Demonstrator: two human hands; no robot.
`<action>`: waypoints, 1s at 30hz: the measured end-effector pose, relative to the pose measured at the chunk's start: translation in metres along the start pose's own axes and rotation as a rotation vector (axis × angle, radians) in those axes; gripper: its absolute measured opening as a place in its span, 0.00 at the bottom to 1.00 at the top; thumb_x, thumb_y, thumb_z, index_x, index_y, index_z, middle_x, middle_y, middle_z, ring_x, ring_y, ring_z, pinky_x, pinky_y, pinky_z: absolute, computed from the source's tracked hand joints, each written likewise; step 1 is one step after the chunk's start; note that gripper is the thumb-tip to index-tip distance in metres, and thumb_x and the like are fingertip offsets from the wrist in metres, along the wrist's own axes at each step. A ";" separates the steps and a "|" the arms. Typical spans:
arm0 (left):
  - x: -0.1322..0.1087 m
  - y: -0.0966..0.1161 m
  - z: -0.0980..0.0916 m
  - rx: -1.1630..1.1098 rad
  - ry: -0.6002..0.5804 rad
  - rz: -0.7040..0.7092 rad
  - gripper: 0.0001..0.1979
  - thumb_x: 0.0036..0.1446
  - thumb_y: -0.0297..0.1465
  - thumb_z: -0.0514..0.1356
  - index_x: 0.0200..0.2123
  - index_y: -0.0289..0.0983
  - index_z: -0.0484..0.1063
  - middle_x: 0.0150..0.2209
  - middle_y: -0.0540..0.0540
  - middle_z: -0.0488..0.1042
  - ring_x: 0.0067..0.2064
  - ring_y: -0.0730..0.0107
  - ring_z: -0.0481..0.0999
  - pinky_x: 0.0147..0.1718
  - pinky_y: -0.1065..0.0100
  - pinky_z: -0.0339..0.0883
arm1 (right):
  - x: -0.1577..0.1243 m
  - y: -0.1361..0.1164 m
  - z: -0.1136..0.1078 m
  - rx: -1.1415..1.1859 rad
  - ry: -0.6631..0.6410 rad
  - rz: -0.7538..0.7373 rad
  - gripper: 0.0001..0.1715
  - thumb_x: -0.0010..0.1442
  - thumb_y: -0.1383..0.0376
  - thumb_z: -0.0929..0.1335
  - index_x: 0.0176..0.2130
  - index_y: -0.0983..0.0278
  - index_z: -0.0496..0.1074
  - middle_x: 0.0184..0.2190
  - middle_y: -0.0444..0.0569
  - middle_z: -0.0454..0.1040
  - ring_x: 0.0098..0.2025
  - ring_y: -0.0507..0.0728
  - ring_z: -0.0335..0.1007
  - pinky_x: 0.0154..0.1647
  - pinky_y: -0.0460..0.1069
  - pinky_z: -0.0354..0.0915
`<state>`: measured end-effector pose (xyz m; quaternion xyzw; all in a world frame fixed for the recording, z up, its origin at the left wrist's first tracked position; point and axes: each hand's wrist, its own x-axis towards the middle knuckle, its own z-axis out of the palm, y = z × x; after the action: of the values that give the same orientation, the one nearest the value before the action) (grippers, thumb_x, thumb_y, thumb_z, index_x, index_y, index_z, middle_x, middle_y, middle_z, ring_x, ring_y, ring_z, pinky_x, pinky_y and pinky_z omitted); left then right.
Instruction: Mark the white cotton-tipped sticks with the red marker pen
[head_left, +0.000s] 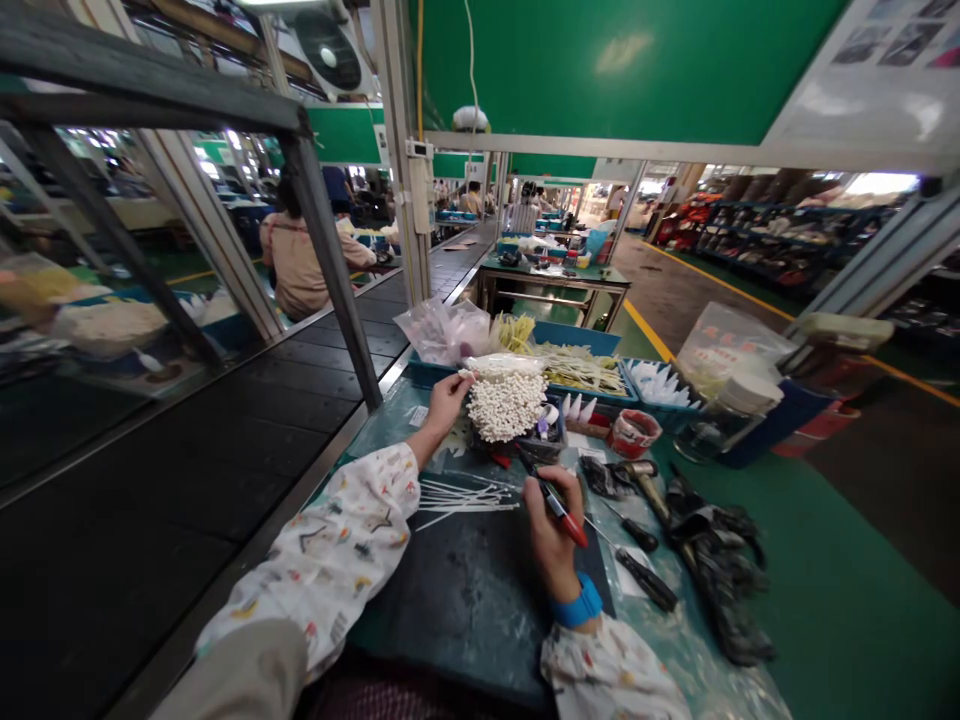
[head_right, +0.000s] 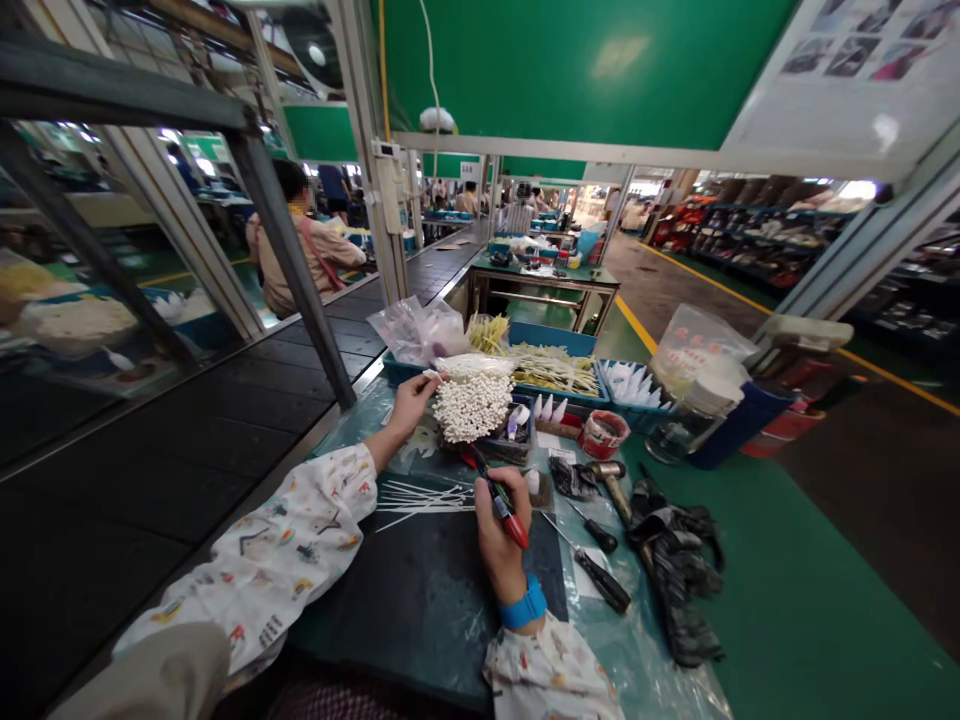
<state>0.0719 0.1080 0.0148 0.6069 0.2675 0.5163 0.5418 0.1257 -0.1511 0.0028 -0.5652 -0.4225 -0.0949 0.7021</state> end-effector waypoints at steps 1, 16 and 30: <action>-0.001 0.001 0.000 0.012 -0.004 0.013 0.21 0.51 0.46 0.69 0.38 0.33 0.82 0.42 0.40 0.84 0.48 0.56 0.80 0.53 0.60 0.69 | 0.000 0.000 0.000 0.001 0.002 0.001 0.04 0.64 0.66 0.71 0.40 0.58 0.72 0.35 0.40 0.75 0.37 0.54 0.73 0.42 0.49 0.67; 0.001 0.047 0.005 -0.015 0.039 0.157 0.26 0.57 0.56 0.61 0.38 0.37 0.74 0.39 0.43 0.81 0.44 0.60 0.80 0.49 0.60 0.72 | -0.002 0.003 -0.001 0.019 -0.017 0.088 0.07 0.64 0.61 0.71 0.42 0.59 0.75 0.34 0.43 0.77 0.34 0.56 0.75 0.40 0.53 0.71; -0.142 0.074 -0.004 -0.183 -0.412 -0.436 0.27 0.52 0.56 0.69 0.36 0.37 0.72 0.25 0.55 0.62 0.22 0.82 0.54 0.19 0.76 0.46 | 0.000 -0.004 0.003 0.210 -0.007 0.181 0.11 0.72 0.61 0.64 0.53 0.56 0.70 0.33 0.42 0.79 0.32 0.52 0.78 0.34 0.50 0.73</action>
<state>0.0050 -0.0363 0.0358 0.5760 0.2285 0.2760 0.7348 0.1216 -0.1503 0.0054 -0.5250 -0.3798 0.0156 0.7615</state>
